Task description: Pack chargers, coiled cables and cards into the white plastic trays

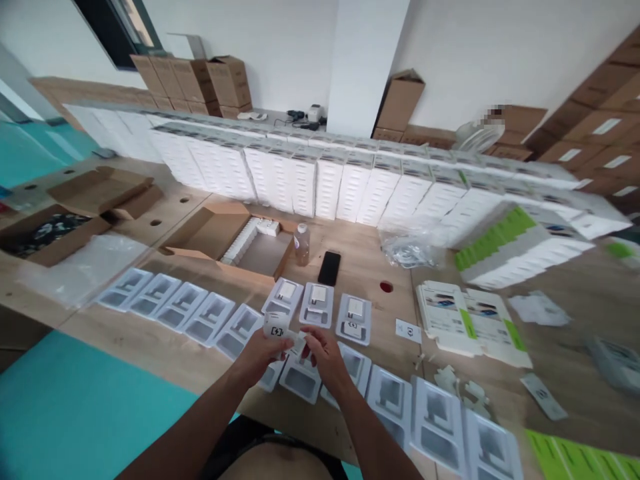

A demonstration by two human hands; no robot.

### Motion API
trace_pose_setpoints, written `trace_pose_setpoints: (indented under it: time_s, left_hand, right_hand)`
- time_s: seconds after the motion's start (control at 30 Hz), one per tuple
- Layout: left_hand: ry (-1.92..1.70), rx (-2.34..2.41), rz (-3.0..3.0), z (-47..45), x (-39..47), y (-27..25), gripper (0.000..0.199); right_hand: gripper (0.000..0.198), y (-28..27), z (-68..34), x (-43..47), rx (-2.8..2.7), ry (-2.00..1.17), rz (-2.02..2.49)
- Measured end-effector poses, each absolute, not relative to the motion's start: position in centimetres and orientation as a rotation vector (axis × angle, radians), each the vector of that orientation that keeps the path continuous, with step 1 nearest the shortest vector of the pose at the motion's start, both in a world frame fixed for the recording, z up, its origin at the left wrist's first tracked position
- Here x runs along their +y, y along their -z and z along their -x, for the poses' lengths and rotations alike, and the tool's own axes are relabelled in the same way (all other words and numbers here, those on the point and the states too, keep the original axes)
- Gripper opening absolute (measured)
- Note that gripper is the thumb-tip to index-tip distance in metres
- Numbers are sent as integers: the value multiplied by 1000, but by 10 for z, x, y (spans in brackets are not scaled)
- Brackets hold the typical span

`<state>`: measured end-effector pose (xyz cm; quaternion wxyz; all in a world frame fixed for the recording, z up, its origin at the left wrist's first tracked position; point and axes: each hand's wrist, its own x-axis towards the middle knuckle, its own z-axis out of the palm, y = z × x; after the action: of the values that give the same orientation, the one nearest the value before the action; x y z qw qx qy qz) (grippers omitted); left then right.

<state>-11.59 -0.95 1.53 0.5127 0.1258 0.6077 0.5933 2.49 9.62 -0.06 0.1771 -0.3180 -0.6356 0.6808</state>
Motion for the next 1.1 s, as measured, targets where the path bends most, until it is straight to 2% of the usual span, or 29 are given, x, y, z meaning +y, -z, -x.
trace_pose_setpoints:
  time_s: [0.2, 0.37, 0.43, 0.53, 0.6, 0.8, 0.93, 1.1]
  left_hand:
    - [-1324, 1412, -392, 189, -20, -28, 33]
    - [-1255, 1506, -478, 235, -24, -14, 26]
    - [-1266, 1519, -391, 246, -23, 4, 24]
    - [-1289, 1496, -216, 259, -23, 31, 20]
    - [-1297, 1453, -140, 266, -25, 42, 19]
    - [-1376, 1344, 31, 282, -35, 41, 21]
    - [-1401, 1352, 95, 287, -35, 34, 43]
    - [-1394, 1359, 155, 290, -34, 28, 46]
  right_hand:
    - [32, -13, 41, 82, -1838, -1996, 965]
    - [31, 2, 76, 72, -1805, -2084, 1067]
    - [26, 18, 91, 74, -1999, -1874, 1206]
    - [19, 44, 116, 89, -2356, -1309, 1403]
    - [16, 60, 130, 101, -2455, -1073, 1475]
    - [6, 85, 152, 111, -2729, -703, 1503]
    - [15, 84, 155, 110, -2826, -548, 1445]
    - [19, 56, 148, 107, -2747, -503, 1464]
